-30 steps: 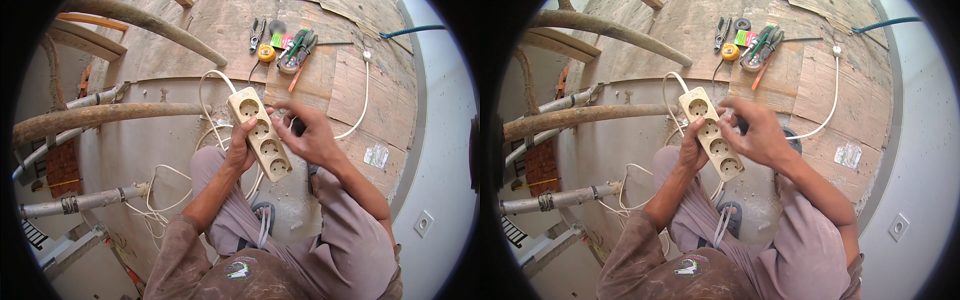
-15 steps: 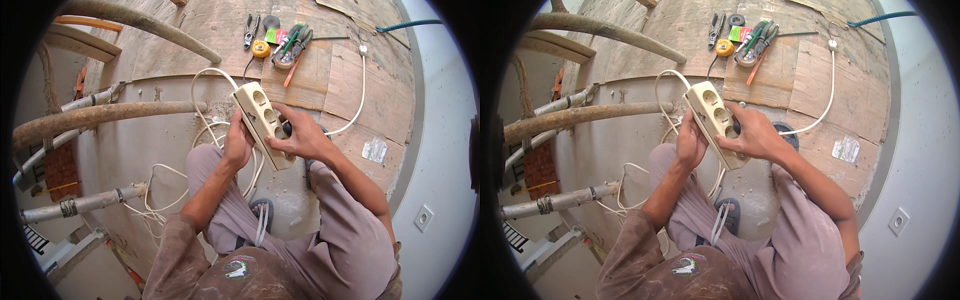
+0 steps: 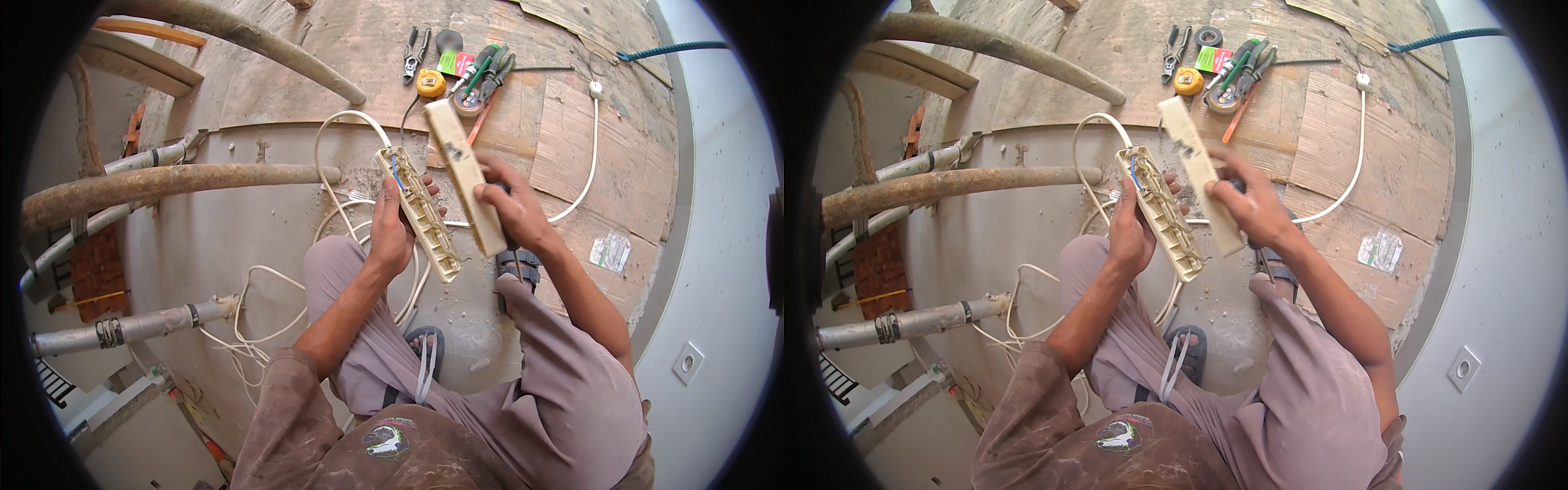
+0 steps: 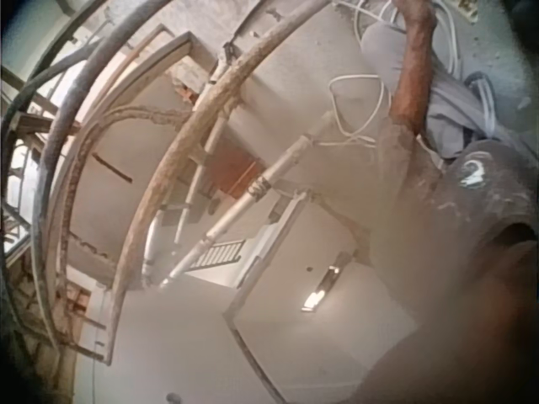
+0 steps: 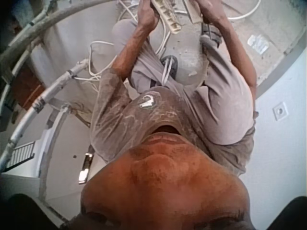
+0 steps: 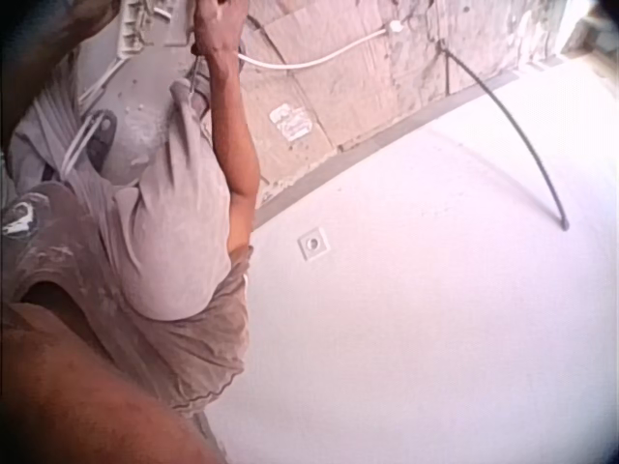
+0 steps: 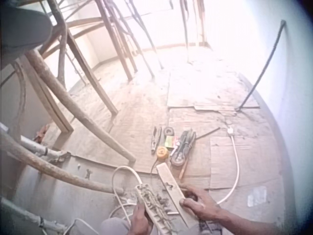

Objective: The person unscrews the casing of a power strip using a screwdriver and manipulates the internal wires before attempting to reassemble the unit.

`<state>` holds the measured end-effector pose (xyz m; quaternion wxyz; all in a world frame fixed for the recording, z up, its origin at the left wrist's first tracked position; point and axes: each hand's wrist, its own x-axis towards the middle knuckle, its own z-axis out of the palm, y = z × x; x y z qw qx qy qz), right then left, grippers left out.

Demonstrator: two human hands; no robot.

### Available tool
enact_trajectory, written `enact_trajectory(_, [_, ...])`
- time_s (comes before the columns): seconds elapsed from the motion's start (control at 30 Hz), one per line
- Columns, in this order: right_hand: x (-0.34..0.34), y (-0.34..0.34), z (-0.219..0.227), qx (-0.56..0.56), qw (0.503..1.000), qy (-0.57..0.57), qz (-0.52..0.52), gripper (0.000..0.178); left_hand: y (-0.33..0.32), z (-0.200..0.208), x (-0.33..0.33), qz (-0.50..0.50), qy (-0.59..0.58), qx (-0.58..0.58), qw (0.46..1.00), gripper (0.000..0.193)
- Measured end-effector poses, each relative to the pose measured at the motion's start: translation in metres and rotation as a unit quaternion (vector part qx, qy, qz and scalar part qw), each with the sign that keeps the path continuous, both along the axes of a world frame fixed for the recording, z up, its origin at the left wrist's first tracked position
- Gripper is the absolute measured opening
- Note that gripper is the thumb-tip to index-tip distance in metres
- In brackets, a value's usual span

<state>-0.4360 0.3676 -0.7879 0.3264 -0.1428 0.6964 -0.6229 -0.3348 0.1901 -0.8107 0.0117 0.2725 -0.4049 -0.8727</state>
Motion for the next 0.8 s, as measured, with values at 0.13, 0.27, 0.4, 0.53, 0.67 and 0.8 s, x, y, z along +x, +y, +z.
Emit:
enact_trajectory(0.13, [-0.027, 0.020, -0.010, -0.045, 0.998, -0.036, -0.024, 0.068, -0.007, 0.000, 0.002, -0.008, -0.015, 0.000, 1.000, 0.064])
enact_trajectory(0.27, [-0.054, 0.057, -0.071, -0.165, 0.950, -0.245, -0.106, 0.065, -0.008, 0.003, 0.000, -0.003, -0.031, 0.029, 0.999, 0.065])
enact_trajectory(0.4, [-0.075, 0.100, -0.181, -0.277, 0.845, -0.409, -0.204, 0.061, -0.003, 0.001, -0.005, 0.000, -0.038, 0.046, 0.998, 0.063])
enact_trajectory(0.53, [-0.069, 0.100, -0.184, -0.332, 0.839, -0.385, -0.196, 0.060, -0.009, 0.001, -0.001, 0.006, -0.051, 0.047, 0.998, 0.062])
enact_trajectory(0.67, [-0.066, 0.106, -0.180, -0.357, 0.819, -0.418, -0.162, 0.060, -0.012, -0.003, -0.001, 0.004, -0.049, 0.062, 0.997, 0.061])
enact_trajectory(0.8, [-0.064, 0.106, -0.175, -0.356, 0.813, -0.427, -0.174, 0.060, -0.009, -0.001, -0.003, 0.006, -0.063, 0.048, 0.997, 0.061])
